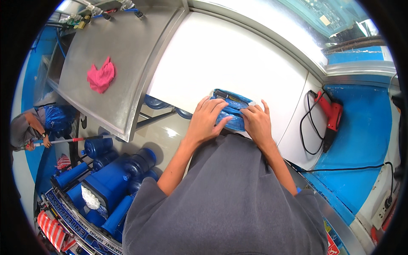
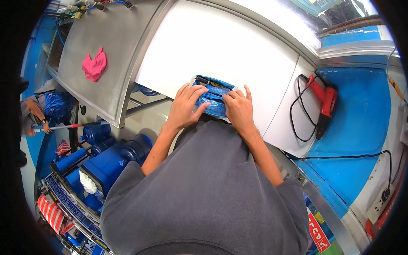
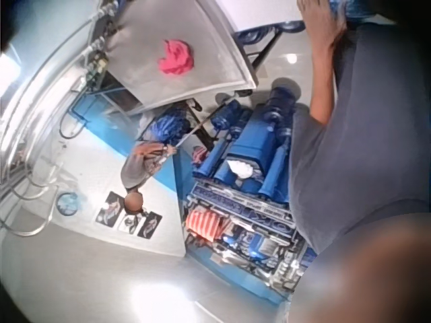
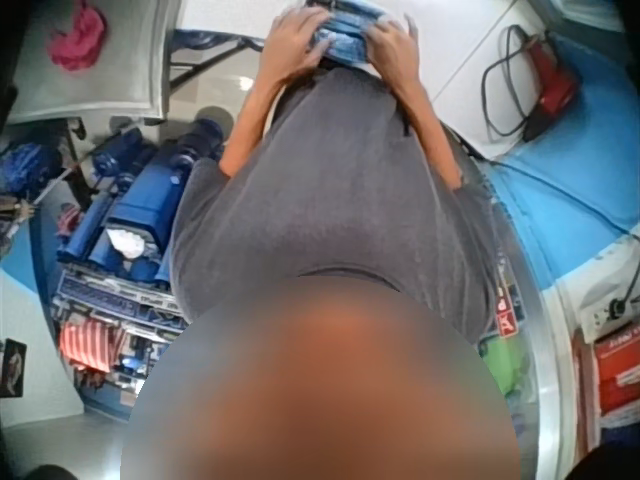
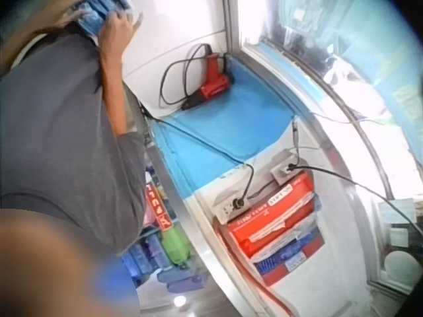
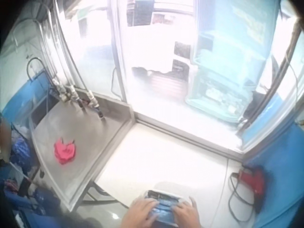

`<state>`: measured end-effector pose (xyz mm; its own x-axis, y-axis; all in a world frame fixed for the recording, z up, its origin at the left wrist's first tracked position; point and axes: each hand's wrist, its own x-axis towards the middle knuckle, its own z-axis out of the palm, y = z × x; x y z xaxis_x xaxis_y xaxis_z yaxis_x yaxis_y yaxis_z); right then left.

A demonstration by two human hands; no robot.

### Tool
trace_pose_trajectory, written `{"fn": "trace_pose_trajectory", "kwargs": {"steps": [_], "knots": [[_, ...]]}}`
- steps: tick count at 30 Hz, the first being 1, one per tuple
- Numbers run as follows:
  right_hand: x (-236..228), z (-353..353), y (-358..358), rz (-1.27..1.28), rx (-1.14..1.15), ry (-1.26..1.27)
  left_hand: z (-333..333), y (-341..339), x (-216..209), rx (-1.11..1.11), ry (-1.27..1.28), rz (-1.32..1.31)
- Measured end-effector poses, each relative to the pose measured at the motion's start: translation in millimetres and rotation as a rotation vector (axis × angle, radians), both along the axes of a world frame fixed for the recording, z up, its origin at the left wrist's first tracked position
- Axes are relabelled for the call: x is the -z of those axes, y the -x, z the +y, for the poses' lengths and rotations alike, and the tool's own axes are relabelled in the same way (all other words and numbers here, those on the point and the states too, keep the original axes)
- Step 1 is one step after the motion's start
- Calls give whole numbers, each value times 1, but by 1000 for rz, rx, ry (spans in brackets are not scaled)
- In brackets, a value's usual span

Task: The person wraps small blue rectangular items in clear plastic film at a white countertop. They pick up each item, fold the plastic around it, and place the wrapped item on the counter. A red heat gun sits nearby but is not used.

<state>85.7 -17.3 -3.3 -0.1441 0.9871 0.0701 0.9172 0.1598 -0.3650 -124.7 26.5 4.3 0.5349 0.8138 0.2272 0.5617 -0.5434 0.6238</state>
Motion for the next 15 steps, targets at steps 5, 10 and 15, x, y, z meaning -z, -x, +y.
{"fn": "trace_pose_trajectory", "kwargs": {"steps": [5, 10, 15], "knots": [[-5, -2, 4, -49, 7, 8, 26, -15, -7, 90, -33, 165], [-13, -3, 4, -53, 12, 57, 45, -30, -16, 238, 1, 375], [-11, -3, 4, 11, 94, -60, 53, -35, -21, 299, 86, 422]]}}
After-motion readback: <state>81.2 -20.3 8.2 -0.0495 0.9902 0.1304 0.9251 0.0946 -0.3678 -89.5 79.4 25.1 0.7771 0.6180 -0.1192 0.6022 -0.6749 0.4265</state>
